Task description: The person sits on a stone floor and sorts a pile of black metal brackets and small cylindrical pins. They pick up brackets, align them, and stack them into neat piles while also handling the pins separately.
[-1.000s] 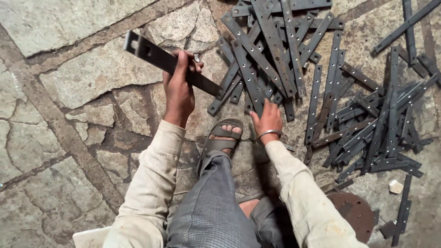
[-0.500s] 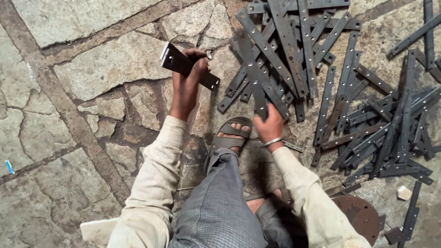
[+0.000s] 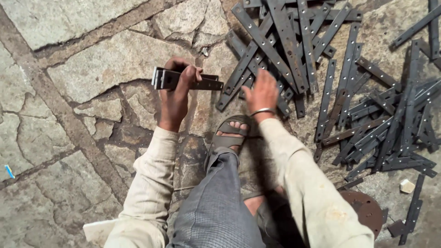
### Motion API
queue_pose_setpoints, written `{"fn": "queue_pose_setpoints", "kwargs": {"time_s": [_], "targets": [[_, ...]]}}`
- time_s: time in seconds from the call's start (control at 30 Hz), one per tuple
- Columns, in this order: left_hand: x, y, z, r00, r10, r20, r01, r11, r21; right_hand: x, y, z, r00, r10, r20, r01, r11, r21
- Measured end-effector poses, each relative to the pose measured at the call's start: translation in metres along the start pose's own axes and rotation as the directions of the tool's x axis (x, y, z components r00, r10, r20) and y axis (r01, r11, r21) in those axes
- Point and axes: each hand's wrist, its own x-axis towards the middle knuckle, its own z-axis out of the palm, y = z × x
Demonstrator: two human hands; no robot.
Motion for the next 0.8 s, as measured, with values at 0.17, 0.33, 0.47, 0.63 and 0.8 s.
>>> {"fn": "queue_pose_setpoints", "kwargs": {"time_s": [0.17,0.33,0.47,0.63,0.8], "targets": [[0.011,-0.017,0.015,0.998,0.053,-0.029,-0.047,0.982,0.182,-0.003,0.040,-0.016,0.983,0.048,0.176,-0.024,0.990,-0.142],[0.014,-0.016,0.020,1.000,-0.005,-0.030,0.007,0.998,0.067,-0.018,0.025,-0.019,0.896,0.289,0.339,-0.264,0.957,-0.118],[0.020,-0.032,-0.001,0.997,-0.002,-0.077,0.005,0.999,0.033,-0.096,0.076,-0.010,0.790,0.447,0.418,-0.482,0.876,-0.026],[0.012,-0.024,-0.009,0.999,0.006,-0.031,-0.009,0.994,-0.105,-0.153,0.031,-0.098,0.826,0.417,0.379,-0.504,0.847,0.168],[0.014,0.029,0.011,0.975,0.135,0.176,-0.121,0.989,-0.085,-0.073,-0.050,-0.084,0.993,0.035,0.112,-0.095,0.801,0.591]]}}
